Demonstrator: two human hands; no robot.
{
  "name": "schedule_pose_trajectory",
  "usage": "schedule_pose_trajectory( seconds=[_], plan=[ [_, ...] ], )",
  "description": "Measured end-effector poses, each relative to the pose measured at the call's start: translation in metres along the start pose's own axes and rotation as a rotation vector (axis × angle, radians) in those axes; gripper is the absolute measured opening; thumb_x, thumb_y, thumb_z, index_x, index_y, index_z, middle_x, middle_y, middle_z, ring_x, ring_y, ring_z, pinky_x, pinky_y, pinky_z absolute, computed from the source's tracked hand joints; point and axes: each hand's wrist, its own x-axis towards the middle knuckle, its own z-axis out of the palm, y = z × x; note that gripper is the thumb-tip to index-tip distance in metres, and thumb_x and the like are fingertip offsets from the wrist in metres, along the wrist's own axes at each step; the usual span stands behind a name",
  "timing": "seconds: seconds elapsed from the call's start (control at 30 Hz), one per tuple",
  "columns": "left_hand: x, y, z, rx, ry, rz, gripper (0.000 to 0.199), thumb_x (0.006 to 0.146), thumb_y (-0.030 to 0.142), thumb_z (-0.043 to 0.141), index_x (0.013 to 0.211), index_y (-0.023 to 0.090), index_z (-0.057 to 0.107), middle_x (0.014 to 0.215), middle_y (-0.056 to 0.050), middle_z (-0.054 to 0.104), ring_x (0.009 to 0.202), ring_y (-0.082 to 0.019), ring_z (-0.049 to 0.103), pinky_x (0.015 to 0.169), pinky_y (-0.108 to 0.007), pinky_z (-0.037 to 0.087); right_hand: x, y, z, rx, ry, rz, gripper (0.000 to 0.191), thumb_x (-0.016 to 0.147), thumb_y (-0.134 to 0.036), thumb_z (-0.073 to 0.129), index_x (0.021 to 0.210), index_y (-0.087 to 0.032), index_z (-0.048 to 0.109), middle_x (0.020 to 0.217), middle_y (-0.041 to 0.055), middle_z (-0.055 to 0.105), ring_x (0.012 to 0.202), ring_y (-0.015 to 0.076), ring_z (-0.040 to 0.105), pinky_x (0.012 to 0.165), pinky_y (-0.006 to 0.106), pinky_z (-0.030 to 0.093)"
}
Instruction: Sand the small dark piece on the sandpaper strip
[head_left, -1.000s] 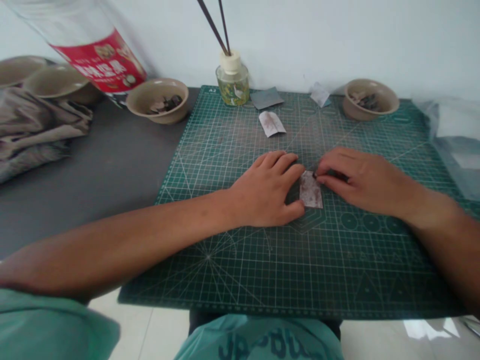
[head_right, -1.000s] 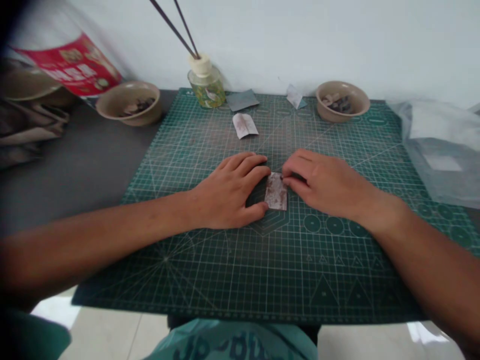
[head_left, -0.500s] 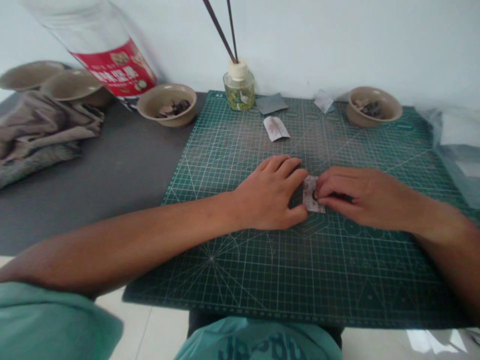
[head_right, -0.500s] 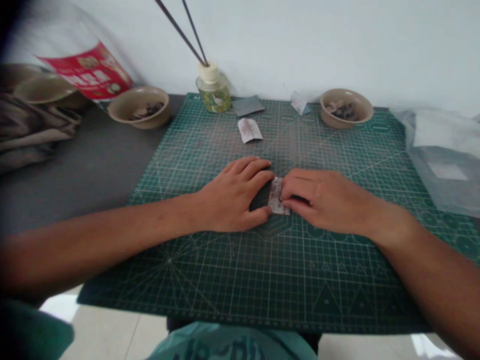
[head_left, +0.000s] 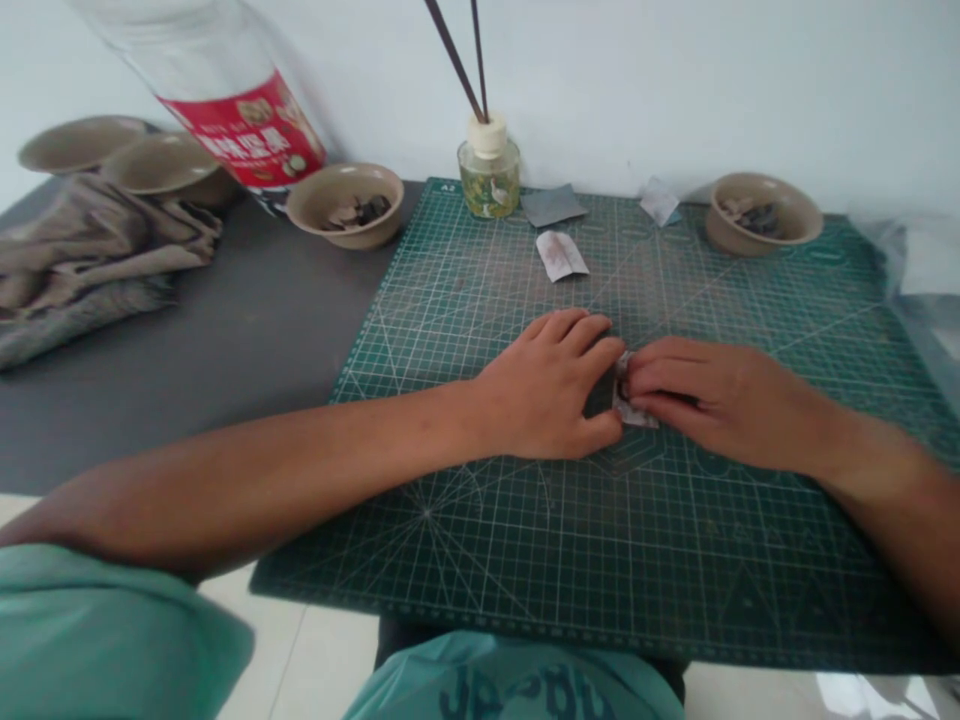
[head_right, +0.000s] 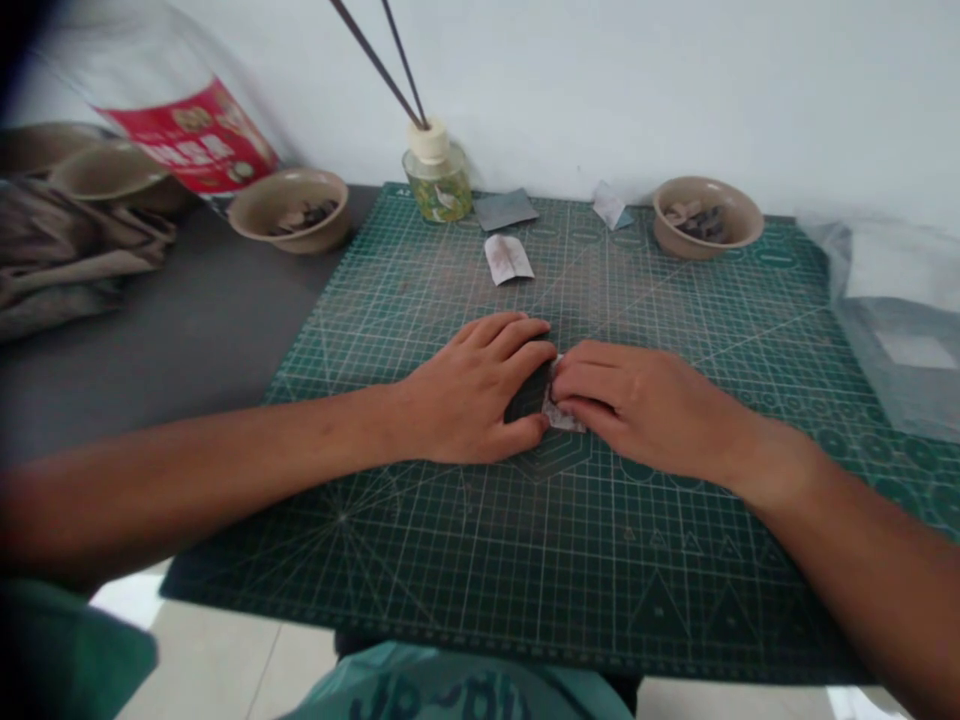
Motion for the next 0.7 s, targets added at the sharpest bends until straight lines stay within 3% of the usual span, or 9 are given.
schedule_pose_trajectory(
  seconds=[0.13, 0.33, 0.53, 0.7],
  plan=[
    [0.001, 0.001, -0.001, -0.007, -0.012, -0.019, 0.06, 0.101, 0.048, 0.059, 0.149, 0.013, 0.059, 0.162, -0.019, 0.058, 0.153, -0.04, 0.05, 0.13, -0.057, 0.041, 0.002, 0.009, -0.003, -0.081, 0.082, 0.049, 0.02, 0.106, -0.029, 0.058, 0.101, -0.027, 0.078, 0.108, 0.0076, 0.08, 0.099, 0.03, 0.076, 0.088, 0.046, 0.06],
    [0.0, 0.0, 0.0, -0.022, -0.006, -0.009, 0.06, 0.101, 0.049, 0.059, 0.149, 0.013, 0.059, 0.162, -0.019, 0.058, 0.154, -0.04, 0.049, 0.129, -0.058, 0.042, -0.001, 0.001, 0.0, 0.064, -0.058, -0.028, 0.017, 0.109, -0.031, 0.06, 0.102, -0.029, 0.076, 0.105, 0.0042, 0.08, 0.092, 0.0254, 0.078, 0.081, 0.04, 0.06],
    [0.0, 0.0, -0.001, -0.017, -0.01, -0.016, 0.061, 0.101, 0.049, 0.059, 0.15, 0.011, 0.059, 0.163, -0.02, 0.057, 0.154, -0.041, 0.048, 0.131, -0.059, 0.04, -0.001, 0.012, -0.003, -0.101, 0.066, 0.078, 0.018, 0.107, -0.031, 0.058, 0.103, -0.028, 0.076, 0.11, 0.0085, 0.078, 0.098, 0.0307, 0.075, 0.083, 0.045, 0.057],
    [0.0, 0.001, -0.001, -0.021, -0.008, -0.008, 0.061, 0.102, 0.05, 0.059, 0.149, 0.012, 0.06, 0.163, -0.019, 0.058, 0.154, -0.04, 0.049, 0.131, -0.057, 0.041, -0.005, 0.006, -0.006, 0.049, -0.082, -0.005, 0.017, 0.109, -0.032, 0.059, 0.103, -0.03, 0.074, 0.105, 0.0045, 0.079, 0.091, 0.0261, 0.076, 0.079, 0.041, 0.058]
  ],
)
